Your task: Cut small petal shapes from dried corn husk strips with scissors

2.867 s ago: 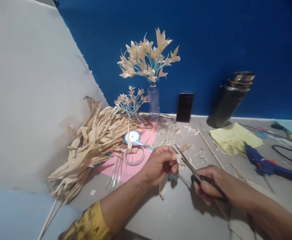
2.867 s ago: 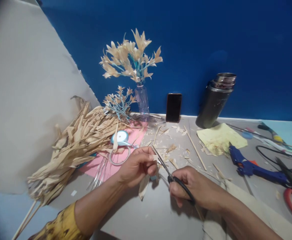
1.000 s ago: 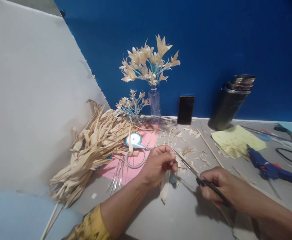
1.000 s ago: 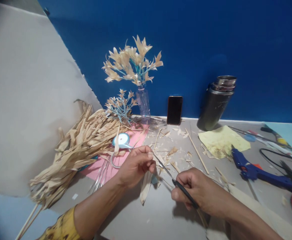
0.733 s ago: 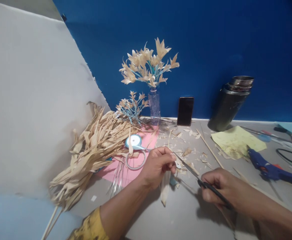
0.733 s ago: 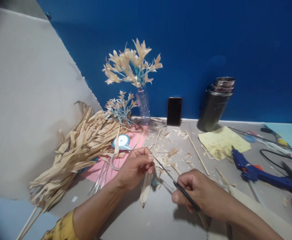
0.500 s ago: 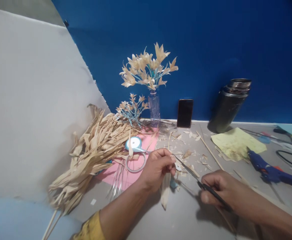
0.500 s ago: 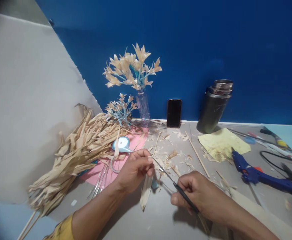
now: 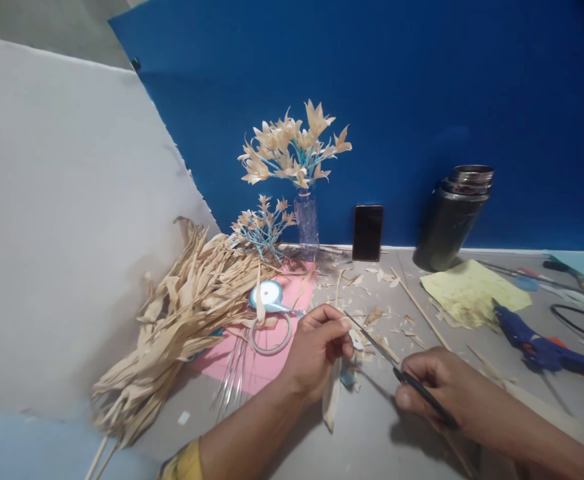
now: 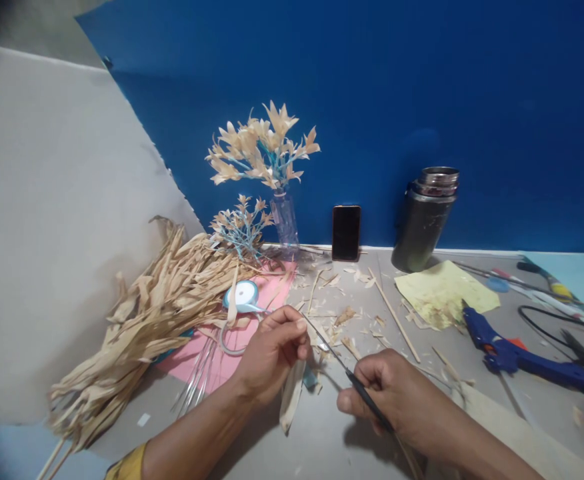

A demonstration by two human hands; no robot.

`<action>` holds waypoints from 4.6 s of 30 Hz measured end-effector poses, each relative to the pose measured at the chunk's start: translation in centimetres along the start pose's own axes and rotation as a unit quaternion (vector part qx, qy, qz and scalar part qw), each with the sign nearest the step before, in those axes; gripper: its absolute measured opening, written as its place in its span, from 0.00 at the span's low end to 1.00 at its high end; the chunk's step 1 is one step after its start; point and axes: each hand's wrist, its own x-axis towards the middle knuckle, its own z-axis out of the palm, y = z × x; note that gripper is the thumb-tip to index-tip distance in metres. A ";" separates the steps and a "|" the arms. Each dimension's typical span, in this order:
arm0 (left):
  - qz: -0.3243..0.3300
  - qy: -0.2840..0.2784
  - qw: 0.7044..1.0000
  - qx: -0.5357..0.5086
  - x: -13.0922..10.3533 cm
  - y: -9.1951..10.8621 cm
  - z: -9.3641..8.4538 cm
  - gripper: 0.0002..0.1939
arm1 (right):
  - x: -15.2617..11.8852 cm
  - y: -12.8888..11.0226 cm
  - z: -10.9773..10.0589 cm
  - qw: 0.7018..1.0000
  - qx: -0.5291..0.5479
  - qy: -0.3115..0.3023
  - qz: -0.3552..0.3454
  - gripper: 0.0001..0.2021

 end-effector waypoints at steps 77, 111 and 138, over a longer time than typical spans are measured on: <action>-0.095 -0.050 0.994 0.021 -0.5 -2.8 0.9 0.15 | 0.6 -1.4 0.9 0.935 0.291 0.194 -0.068 0.15; 0.096 -0.052 0.898 0.425 8.8 2.0 5.1 0.06 | -0.3 -1.7 -3.1 0.894 0.297 0.317 -0.108 0.14; 0.014 -0.108 0.864 0.491 3.0 4.8 -1.4 0.15 | 1.0 1.8 -4.9 0.903 0.273 0.307 -0.126 0.20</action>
